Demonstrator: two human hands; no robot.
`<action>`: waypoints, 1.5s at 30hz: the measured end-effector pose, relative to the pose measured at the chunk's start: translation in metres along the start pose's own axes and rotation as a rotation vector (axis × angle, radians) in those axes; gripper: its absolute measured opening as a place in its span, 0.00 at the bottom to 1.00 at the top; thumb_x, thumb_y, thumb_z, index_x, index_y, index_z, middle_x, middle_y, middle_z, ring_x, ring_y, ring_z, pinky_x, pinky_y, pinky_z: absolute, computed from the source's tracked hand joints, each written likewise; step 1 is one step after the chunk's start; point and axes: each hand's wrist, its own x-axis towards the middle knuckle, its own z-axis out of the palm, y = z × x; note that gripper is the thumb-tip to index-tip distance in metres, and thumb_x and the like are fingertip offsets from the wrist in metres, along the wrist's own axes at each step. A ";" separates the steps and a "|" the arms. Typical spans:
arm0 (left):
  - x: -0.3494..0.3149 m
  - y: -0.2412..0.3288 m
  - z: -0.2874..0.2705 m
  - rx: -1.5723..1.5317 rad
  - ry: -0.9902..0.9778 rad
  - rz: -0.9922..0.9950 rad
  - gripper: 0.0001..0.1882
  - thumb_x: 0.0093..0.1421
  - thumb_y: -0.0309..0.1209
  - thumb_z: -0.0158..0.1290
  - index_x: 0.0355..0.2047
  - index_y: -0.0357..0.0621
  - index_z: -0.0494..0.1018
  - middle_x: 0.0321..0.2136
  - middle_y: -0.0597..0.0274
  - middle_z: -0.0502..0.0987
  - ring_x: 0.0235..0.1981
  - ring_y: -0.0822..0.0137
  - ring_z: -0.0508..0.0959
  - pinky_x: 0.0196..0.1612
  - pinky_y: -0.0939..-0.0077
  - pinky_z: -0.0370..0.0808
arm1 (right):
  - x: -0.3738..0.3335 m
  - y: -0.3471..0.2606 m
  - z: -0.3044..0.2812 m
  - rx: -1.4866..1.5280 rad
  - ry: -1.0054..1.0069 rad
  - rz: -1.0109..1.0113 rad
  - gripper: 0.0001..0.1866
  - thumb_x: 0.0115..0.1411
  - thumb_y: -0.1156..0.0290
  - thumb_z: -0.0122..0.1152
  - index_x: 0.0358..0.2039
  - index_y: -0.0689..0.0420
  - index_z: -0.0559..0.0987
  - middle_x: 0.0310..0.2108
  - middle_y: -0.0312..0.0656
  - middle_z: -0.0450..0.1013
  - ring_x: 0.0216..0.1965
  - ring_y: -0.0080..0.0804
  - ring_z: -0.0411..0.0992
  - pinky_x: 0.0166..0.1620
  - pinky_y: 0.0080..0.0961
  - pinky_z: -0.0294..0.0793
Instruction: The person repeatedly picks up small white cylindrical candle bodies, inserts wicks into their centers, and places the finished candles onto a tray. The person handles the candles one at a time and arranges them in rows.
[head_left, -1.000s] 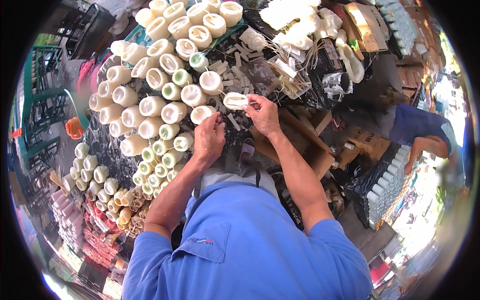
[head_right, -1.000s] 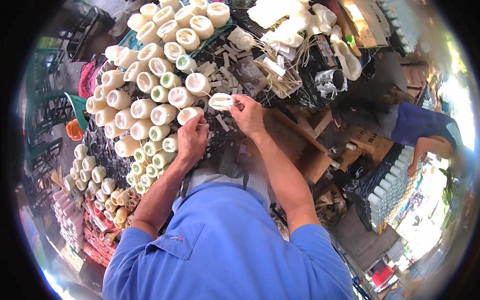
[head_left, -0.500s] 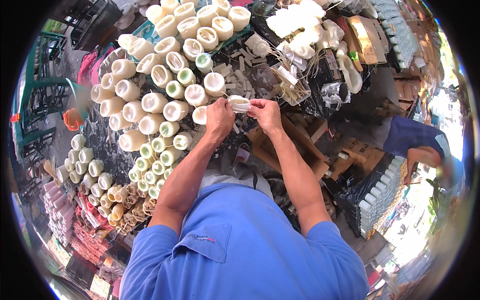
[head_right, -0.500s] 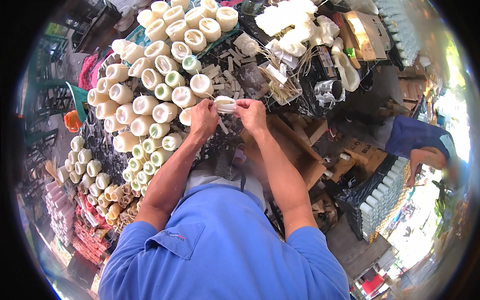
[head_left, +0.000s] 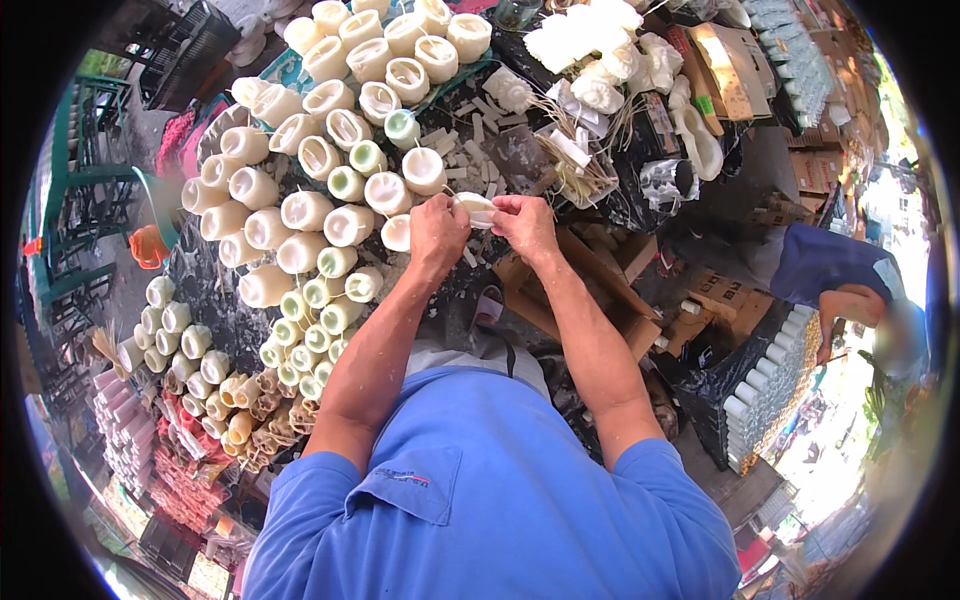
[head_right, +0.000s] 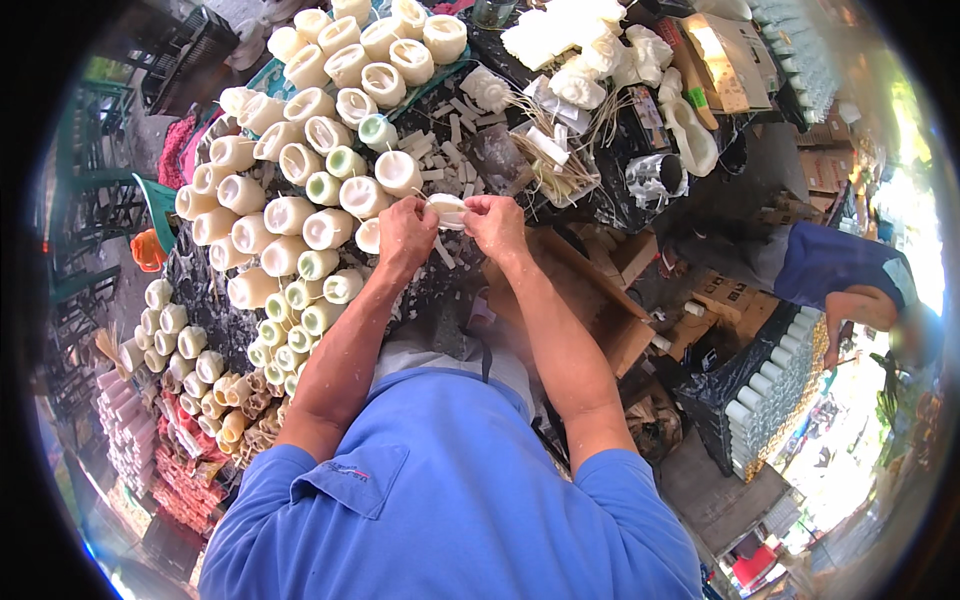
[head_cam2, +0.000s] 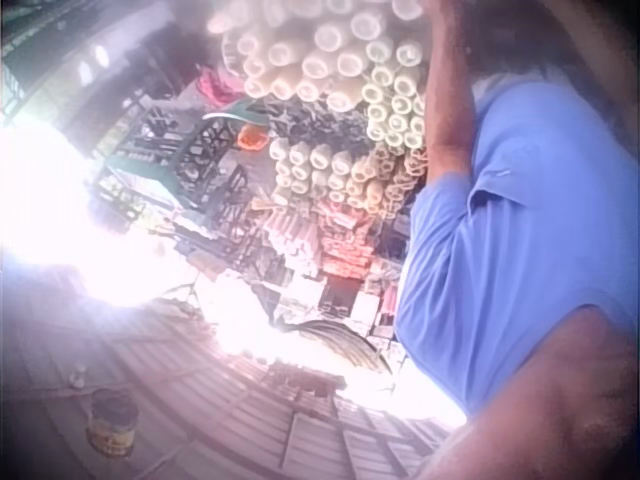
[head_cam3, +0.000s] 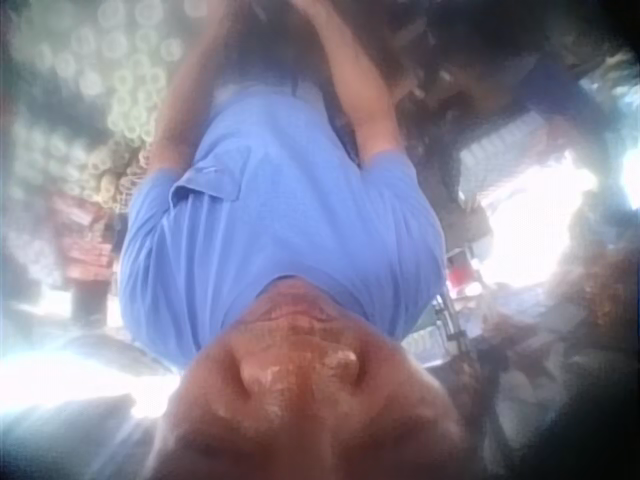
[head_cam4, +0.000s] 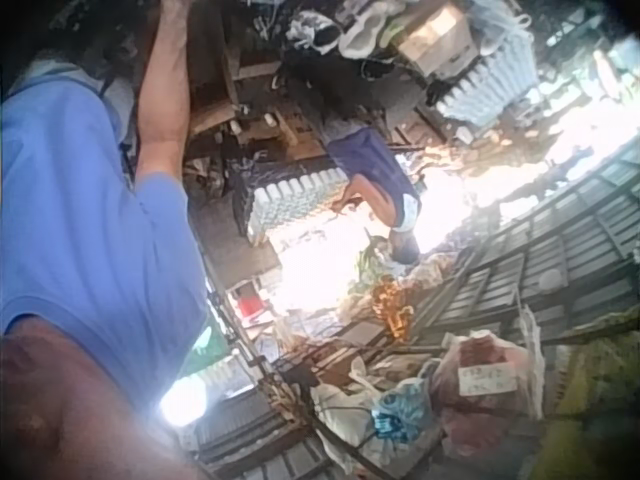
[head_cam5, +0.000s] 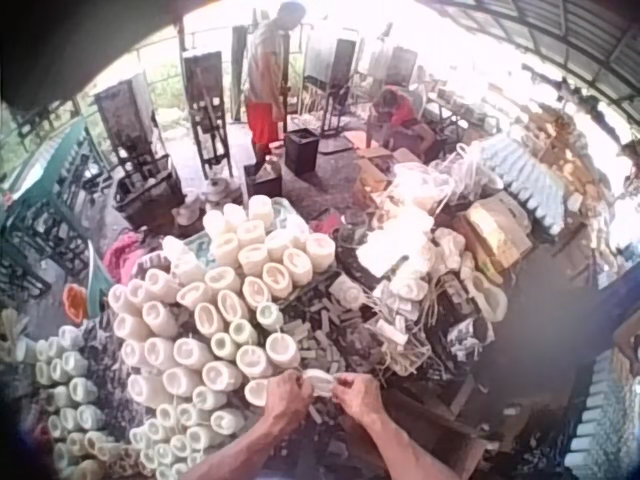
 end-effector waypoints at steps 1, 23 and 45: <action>0.001 0.001 -0.002 -0.001 -0.027 -0.017 0.14 0.60 0.31 0.58 0.37 0.31 0.84 0.25 0.43 0.85 0.27 0.52 0.86 0.36 0.60 0.82 | 0.001 0.001 0.000 -0.040 0.002 -0.009 0.14 0.61 0.81 0.73 0.48 0.70 0.87 0.38 0.43 0.86 0.35 0.25 0.84 0.37 0.22 0.87; 0.006 0.010 -0.010 -0.024 0.016 0.348 0.08 0.69 0.28 0.60 0.42 0.36 0.83 0.31 0.41 0.85 0.33 0.45 0.87 0.41 0.57 0.81 | 0.002 0.011 0.006 -0.218 0.142 -0.282 0.20 0.56 0.69 0.71 0.48 0.65 0.87 0.36 0.53 0.85 0.38 0.46 0.86 0.46 0.36 0.84; 0.007 0.020 -0.041 0.002 -0.174 0.268 0.16 0.68 0.25 0.58 0.55 0.34 0.81 0.38 0.45 0.87 0.41 0.53 0.88 0.48 0.62 0.82 | -0.007 0.003 0.009 -0.358 0.139 -0.435 0.20 0.57 0.72 0.66 0.50 0.64 0.87 0.39 0.54 0.83 0.43 0.52 0.82 0.52 0.44 0.81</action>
